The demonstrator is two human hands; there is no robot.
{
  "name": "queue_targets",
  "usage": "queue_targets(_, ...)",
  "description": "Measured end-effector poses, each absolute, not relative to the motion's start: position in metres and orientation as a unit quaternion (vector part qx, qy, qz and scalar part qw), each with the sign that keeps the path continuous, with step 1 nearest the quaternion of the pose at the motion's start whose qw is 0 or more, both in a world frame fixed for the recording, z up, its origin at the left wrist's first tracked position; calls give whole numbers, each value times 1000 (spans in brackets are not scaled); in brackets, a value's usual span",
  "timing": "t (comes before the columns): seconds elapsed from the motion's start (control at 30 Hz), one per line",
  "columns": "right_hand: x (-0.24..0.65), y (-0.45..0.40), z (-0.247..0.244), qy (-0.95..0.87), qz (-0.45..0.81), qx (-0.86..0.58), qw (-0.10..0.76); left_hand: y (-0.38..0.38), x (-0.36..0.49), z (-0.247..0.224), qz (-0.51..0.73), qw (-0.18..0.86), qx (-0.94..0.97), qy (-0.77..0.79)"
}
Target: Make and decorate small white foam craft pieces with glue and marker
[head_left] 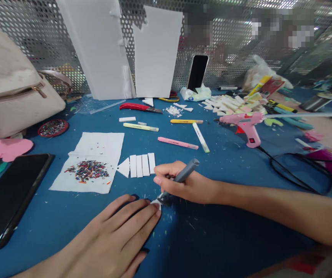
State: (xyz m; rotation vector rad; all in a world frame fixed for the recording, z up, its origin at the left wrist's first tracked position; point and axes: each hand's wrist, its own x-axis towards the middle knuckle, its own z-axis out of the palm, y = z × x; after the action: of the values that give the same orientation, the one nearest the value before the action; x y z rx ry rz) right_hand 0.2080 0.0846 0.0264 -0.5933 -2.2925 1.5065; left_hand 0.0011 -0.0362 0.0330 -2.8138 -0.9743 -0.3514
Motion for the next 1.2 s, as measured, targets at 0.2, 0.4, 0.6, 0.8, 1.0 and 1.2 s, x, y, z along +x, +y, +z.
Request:
queue_targets(0.2, 207, 84, 26, -812, 521, -207, 163, -37, -1, 34, -117, 70, -935, -326)
queue_targets(0.4, 208, 83, 25, -810, 520, -211, 170, -35, 1, 32, -116, 70, -936, -326)
queue_targets(0.6, 208, 84, 26, -813, 520, -206, 162, -35, 2, 32, -112, 69, -936, -325)
queue_targets(0.8, 208, 84, 26, -815, 515, -210, 165, -37, -2, 34, -110, 68, -937, -325)
queue_targets(1.0, 208, 85, 25, -816, 511, -212, 165, -35, 0, 33, -114, 75, -935, -327)
queue_targets(1.2, 209, 85, 26, -812, 523, -202, 160, -36, 1, 33, -116, 72, -934, -329)
